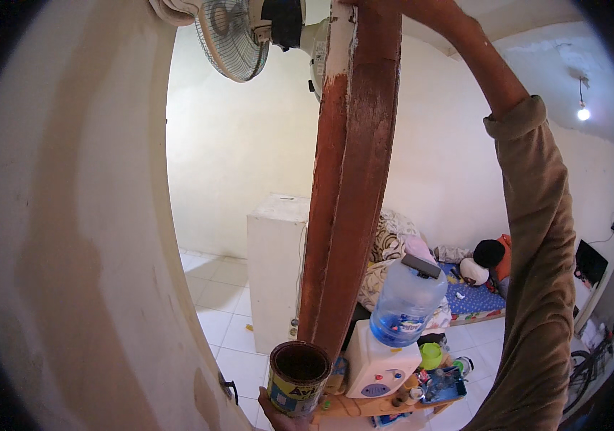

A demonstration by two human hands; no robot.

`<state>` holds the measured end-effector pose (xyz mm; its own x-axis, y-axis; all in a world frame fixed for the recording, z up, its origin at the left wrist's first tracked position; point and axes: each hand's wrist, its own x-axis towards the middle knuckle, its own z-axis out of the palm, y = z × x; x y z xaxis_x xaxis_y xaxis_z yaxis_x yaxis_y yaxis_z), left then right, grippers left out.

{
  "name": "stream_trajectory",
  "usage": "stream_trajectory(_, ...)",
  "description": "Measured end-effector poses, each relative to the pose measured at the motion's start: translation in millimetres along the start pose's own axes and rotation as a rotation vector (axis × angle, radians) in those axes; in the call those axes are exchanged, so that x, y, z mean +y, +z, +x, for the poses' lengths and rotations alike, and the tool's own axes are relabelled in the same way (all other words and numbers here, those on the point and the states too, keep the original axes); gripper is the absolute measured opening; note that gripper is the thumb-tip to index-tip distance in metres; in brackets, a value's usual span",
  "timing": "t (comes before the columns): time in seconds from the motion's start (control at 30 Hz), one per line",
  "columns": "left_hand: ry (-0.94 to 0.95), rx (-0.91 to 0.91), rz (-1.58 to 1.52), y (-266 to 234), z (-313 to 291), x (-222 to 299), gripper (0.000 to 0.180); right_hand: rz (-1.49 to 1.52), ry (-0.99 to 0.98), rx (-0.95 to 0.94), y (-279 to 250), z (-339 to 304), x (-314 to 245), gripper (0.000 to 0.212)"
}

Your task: The person paints a wooden door frame with brown paint using a brush, dipping the brush into a handheld paint can between strokes.

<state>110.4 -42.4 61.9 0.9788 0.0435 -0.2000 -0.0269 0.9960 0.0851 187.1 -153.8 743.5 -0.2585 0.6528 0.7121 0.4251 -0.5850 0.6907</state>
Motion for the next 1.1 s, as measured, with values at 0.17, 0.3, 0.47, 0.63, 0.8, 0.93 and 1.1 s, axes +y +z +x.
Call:
stream_trajectory(0.17, 0.012, -0.008, 0.060, -3, 1, 3, 0.086, 0.081, 0.114, -0.028, 6, 36, 40, 0.021)
stream_trajectory(0.3, -0.013, 0.064, 0.001, 37, -21, 4, 0.087, -0.212, -0.021, 0.145, 38, 63, 79, 0.023)
stream_trajectory(0.47, 0.017, 0.094, 0.065, 19, -16, 5, 0.087, -0.310, -0.124, 0.152, 47, 74, 84, 0.022)
stream_trajectory(0.63, 0.006, 0.089, 0.055, 28, -23, 5, 0.089, -0.289, -0.063, 0.193, 31, 61, 62, 0.020)
stream_trajectory(0.8, -0.076, 0.120, 0.022, 27, -22, 5, 0.091, -0.226, -0.062, 0.168, 29, 17, 38, 0.013)
stream_trajectory(0.93, -0.060, 0.173, 0.056, -23, 11, 4, 0.088, -0.525, -0.238, 0.150, 60, -1, 36, 0.016)
stream_trajectory(1.1, -0.074, 0.168, 0.065, 36, -22, -2, 0.084, -0.421, -0.075, 0.264, 54, 15, 22, 0.018)
